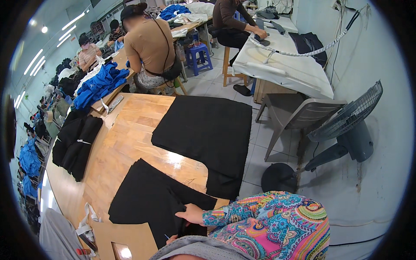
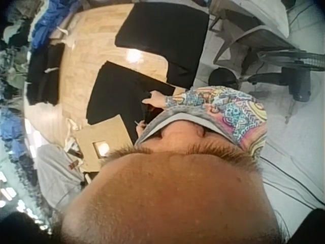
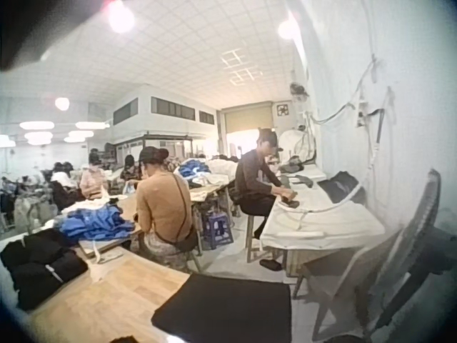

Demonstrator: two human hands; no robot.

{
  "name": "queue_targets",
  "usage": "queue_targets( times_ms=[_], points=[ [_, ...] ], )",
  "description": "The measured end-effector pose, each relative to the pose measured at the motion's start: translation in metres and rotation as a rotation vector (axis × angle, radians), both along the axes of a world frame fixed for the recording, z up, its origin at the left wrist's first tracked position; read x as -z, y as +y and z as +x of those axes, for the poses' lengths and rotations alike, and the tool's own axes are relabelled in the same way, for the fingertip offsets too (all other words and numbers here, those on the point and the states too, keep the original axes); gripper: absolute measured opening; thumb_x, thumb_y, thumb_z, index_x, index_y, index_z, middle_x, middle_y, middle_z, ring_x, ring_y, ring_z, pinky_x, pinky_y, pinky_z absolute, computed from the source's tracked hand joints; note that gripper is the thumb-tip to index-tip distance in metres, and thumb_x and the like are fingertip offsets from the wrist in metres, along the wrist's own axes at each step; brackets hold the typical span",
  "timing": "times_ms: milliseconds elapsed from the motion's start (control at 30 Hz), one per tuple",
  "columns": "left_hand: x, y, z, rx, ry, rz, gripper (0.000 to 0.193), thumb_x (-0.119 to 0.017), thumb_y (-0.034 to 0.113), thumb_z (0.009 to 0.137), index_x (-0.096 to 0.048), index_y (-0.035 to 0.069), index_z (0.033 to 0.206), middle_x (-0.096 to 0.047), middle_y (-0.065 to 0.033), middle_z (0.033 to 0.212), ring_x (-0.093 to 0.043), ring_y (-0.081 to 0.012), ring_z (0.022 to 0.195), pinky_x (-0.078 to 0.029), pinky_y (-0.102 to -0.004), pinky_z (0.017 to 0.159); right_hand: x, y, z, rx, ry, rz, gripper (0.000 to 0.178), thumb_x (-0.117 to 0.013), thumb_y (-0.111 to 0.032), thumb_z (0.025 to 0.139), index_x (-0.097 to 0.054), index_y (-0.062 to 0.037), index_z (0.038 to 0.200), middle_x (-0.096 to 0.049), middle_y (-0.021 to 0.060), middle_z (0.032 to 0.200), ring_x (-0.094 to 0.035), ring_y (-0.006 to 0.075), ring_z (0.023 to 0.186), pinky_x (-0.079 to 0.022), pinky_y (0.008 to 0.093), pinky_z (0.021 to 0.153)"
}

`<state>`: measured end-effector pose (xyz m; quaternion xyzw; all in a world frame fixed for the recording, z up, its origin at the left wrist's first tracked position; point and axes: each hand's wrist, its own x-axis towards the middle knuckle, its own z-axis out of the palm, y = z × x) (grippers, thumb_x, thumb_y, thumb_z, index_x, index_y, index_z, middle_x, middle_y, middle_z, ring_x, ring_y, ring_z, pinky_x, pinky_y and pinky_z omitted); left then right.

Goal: The person uses a cardboard template to trace shapes onto black fabric. They place the template on the fabric, trace the outline with a white marker, and then move the template to a new position to repeat the process. The person handles the template and fabric repeatedly to mark multiple sections.

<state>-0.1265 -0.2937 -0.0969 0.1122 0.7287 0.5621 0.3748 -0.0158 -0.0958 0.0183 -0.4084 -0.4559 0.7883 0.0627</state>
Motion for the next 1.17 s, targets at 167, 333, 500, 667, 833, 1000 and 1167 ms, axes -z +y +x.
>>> queue_targets(
  times_ms=[167, 333, 500, 667, 833, 1000, 1167],
  points=[
    [-0.024, -0.005, -0.003, -0.046, -0.162, -0.167, 0.036, -0.053, 0.013, 0.067, -0.053, 0.001, 0.101, -0.053, -0.0098, 0.083, -0.047, -0.0249, 0.077, -0.041, -0.0341, 0.075, 0.012, 0.010, 0.007, 0.170, 0.151, 0.738, 0.042, -0.064, -0.017, 0.079, -0.053, -0.0034, 0.117, -0.057, 0.0100, 0.107, -0.058, 0.0209, 0.091, -0.046, 0.0322, 0.081],
    [-0.059, 0.011, 0.013, 0.027, 0.453, -0.077, 0.028, -0.072, 0.000, 0.067, -0.046, 0.004, 0.077, -0.059, -0.0093, 0.069, -0.052, -0.0116, 0.059, -0.044, -0.0242, 0.056, -0.014, 0.007, 0.014, -0.474, 0.517, 1.252, 0.042, -0.066, -0.020, 0.076, -0.054, -0.0080, 0.115, -0.052, 0.0095, 0.113, -0.044, 0.0267, 0.114, -0.028, 0.0452, 0.101],
    [-0.064, 0.009, 0.007, -0.027, 0.456, 0.095, 0.031, -0.072, -0.006, 0.069, -0.043, 0.005, 0.074, -0.062, -0.0110, 0.079, -0.054, -0.0088, 0.064, -0.047, -0.0230, 0.059, 0.015, 0.005, -0.015, -0.678, 0.417, 1.572, 0.023, -0.064, -0.016, 0.072, -0.060, -0.0112, 0.095, -0.055, 0.0020, 0.091, -0.051, 0.0192, 0.098, -0.025, 0.0503, 0.101],
    [-0.101, 0.007, 0.021, -0.001, 0.560, 0.183, 0.022, -0.063, -0.007, 0.075, -0.043, 0.003, 0.078, -0.060, -0.0142, 0.088, -0.056, -0.0153, 0.068, -0.046, -0.0263, 0.063, 0.014, 0.012, -0.031, -0.623, 0.341, 1.821, 0.009, -0.059, -0.013, 0.071, -0.059, -0.0120, 0.080, -0.052, 0.0011, 0.074, -0.055, 0.0172, 0.080, -0.030, 0.0484, 0.099],
    [-0.096, -0.006, 0.020, 0.136, 0.746, -0.068, 0.021, -0.059, -0.009, 0.075, -0.041, 0.002, 0.078, -0.060, -0.0138, 0.087, -0.057, -0.0185, 0.069, -0.046, -0.0284, 0.065, -0.042, 0.039, -0.041, -0.274, 0.670, 1.602, 0.017, -0.052, -0.002, 0.074, -0.057, -0.0057, 0.089, -0.053, 0.0079, 0.082, -0.055, 0.0236, 0.084, -0.041, 0.0372, 0.090],
    [-0.140, -0.017, -0.007, -0.158, 0.829, 0.246, 0.026, -0.053, -0.011, 0.078, -0.036, 0.005, 0.090, -0.053, -0.0150, 0.093, -0.055, -0.0205, 0.085, -0.047, -0.0289, 0.072, -0.104, 0.067, -0.031, -0.069, 0.658, 1.485, 0.013, -0.051, -0.001, 0.078, -0.055, -0.0049, 0.090, -0.051, 0.0091, 0.079, -0.058, 0.0241, 0.068, -0.048, 0.0320, 0.057],
    [-0.175, 0.070, 0.022, -0.028, 0.818, 0.637, 0.042, -0.071, 0.006, 0.074, -0.037, 0.014, 0.099, -0.037, -0.0196, 0.132, -0.051, -0.0296, 0.108, -0.048, -0.0407, 0.086, -0.138, 0.064, -0.034, -0.261, 0.479, 1.855, 0.017, -0.065, -0.013, 0.070, -0.054, -0.0096, 0.084, -0.047, 0.0014, 0.069, -0.058, 0.0187, 0.057, -0.046, 0.0306, 0.046]
  ],
)
